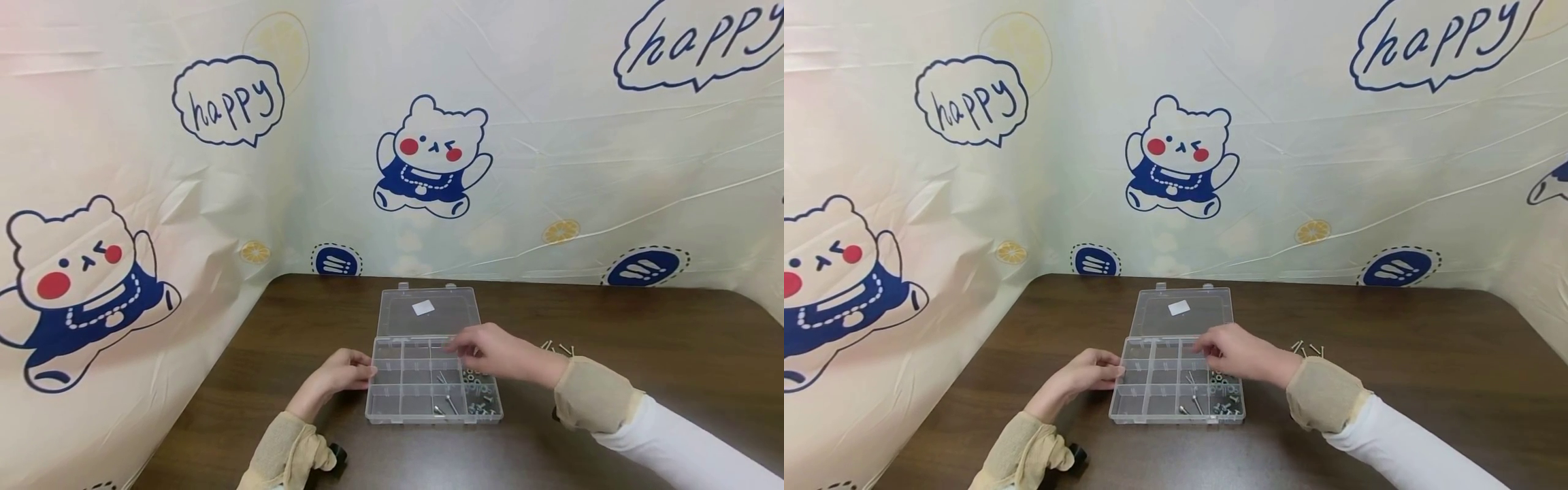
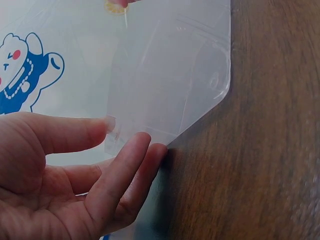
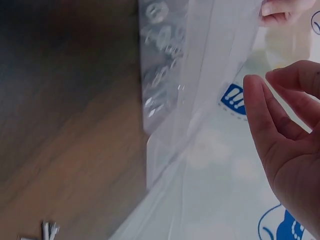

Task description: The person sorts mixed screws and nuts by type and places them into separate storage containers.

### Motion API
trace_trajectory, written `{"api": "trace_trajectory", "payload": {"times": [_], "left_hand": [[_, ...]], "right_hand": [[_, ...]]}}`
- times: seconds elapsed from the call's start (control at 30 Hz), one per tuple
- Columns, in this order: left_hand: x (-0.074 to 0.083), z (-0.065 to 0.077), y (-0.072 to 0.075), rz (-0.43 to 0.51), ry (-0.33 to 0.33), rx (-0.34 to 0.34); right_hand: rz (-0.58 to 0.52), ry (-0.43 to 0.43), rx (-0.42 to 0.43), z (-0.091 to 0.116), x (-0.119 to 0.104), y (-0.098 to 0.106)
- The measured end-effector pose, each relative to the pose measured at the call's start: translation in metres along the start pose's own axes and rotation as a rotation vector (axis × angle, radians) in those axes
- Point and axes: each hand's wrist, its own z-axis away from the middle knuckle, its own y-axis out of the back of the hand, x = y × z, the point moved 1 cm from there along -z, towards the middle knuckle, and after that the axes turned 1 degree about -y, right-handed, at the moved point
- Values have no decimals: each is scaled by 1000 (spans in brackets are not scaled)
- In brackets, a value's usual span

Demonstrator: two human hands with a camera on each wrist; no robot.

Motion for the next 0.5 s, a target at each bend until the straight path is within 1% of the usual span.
{"api": "trace_trajectory", "payload": {"times": [0.13,0.2,0.3,0.5], "left_hand": [[0,0,-1,2,1,4],[0,0,0,3,1,5],[0,0,-1,-1,3,6],[1,-1,-1,-17,7,16]], "right_hand": [[60,5,14,8,8,10],[110,2,17,14,11,15],[189,-18,17,25,17,24],[328,-85,21,49,31,40]]}}
